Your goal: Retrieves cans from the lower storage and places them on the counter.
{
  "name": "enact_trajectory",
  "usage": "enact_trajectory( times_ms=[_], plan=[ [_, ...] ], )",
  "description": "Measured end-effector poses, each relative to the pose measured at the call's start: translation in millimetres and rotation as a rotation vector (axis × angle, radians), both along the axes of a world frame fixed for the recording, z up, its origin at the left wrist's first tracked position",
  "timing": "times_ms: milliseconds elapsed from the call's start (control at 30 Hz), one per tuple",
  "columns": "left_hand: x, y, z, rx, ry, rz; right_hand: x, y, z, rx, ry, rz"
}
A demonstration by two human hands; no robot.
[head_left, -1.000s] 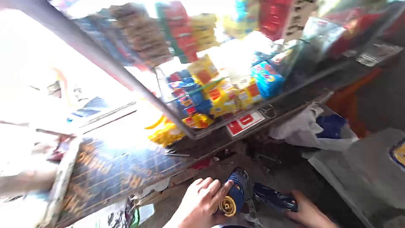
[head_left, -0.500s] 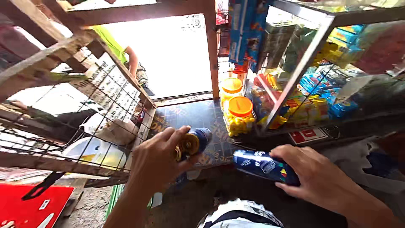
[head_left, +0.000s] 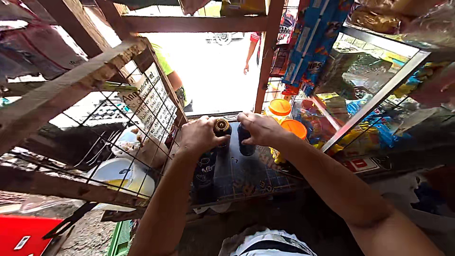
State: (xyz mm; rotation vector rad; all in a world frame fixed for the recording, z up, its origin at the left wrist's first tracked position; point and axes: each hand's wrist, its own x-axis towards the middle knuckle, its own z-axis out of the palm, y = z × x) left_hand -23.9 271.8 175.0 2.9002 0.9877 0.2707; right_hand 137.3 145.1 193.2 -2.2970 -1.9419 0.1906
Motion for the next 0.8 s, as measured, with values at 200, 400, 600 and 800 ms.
enact_trajectory(
  times_ms=[200,400,600,800],
  plan=[
    [13.9,17.4,0.0,-0.078,0.038,0.030,12.8,32.6,-11.2,-0.052,0.020,-0.140],
    [16.4,20.5,11.6,-0.172,0.133,0.053,16.7,38.5,-12.0,-0.110,0.081,-0.198],
    [7.6,20.0,16.9,-0.182,0.124,0.058,17.1,35.3,-10.2,-0.148,0.095,-0.173],
    [-2.2,17.7,11.0,-0.128,0.029,0.032,15.3,31.1,-16.6,-0.095,0.076,-0.170]
  ],
)
